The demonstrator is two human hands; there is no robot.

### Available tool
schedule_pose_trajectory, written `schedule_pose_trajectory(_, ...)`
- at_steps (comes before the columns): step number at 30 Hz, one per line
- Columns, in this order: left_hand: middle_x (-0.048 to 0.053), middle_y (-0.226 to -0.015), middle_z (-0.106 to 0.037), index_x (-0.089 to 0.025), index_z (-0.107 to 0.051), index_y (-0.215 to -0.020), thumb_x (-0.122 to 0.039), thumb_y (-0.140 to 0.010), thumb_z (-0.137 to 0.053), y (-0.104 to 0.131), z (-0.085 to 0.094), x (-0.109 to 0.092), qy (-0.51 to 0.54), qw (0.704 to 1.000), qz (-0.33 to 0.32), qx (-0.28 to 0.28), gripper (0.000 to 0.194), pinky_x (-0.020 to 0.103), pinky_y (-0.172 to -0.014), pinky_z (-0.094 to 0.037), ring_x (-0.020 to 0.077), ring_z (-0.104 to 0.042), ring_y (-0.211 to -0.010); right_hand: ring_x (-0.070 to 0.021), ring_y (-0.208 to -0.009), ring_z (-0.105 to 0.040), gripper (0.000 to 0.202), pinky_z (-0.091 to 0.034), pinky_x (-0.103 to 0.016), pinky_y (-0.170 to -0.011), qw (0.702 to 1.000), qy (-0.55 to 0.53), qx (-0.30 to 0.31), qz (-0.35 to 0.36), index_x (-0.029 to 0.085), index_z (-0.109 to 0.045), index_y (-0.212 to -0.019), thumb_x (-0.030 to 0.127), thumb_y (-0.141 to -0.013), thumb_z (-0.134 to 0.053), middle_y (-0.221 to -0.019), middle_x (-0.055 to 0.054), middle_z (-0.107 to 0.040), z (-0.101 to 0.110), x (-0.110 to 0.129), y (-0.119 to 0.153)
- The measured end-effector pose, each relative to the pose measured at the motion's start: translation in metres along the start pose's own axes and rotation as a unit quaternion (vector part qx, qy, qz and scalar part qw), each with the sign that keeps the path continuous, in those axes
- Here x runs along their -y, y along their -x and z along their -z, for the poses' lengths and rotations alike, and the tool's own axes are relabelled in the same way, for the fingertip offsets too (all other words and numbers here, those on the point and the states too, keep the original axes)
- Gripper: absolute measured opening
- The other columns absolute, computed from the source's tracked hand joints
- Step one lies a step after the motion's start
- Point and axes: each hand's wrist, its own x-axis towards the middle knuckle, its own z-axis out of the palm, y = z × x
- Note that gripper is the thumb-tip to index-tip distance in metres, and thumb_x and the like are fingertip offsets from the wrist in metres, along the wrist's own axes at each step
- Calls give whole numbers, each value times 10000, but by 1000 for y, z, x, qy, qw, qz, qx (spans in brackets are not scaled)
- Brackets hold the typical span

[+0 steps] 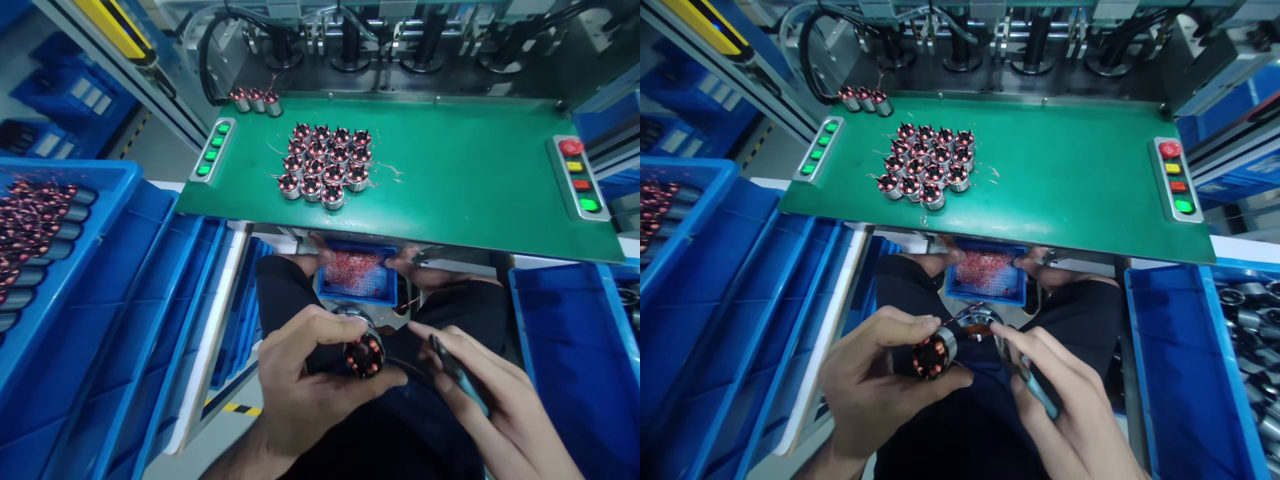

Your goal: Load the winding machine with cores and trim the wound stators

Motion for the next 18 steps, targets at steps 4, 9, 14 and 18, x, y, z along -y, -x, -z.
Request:
schedule_pose_trajectory(4, -25, -938, -869, -231, -808, -1072, -427, -827, -1105, -2, -3, -1, 7, 1000, -13, 24, 432, 206, -740, -702, 130, -827, -761, -202, -1379, -724, 452, -597, -220, -1149, 1000, -27, -12, -3, 455, -611, -1712, 332, -1279, -573, -1549, 39, -709, -6, -5, -12)
schedule_pose_trajectory(9, -25, -935, -871, -214, -795, -1057, -400, -830, -1106, -5, -3, -3, -7, 999, -33, 38, 428, 174, -760, -700, 124, -842, -774, -165, -1449, -662, 485, -559, -153, -1113, 998, -62, 10, -31, 466, -595, -1729, 283, -1281, -566, -1531, 33, -688, -3, -2, -20)
schedule_pose_trajectory(14, -34, -935, -868, -210, -795, -1059, -385, -826, -1110, -3, -3, -3, -3, 999, -35, 35, 430, 153, -809, -694, 119, -856, -823, -98, -1348, -696, 545, -457, -111, -1185, 998, -57, 13, -25, 506, -579, -1743, 257, -1258, -590, -1564, 95, -686, -1, 0, -20)
schedule_pose_trajectory(18, -32, -951, -872, -213, -797, -1068, -390, -835, -1104, 1, 0, -2, -2, 999, -29, 28, 424, 159, -806, -699, 118, -854, -826, -81, -1355, -689, 589, -392, -108, -1234, 999, -40, 14, -15, 499, -578, -1745, 222, -1226, -596, -1527, 118, -716, -4, -5, -17)
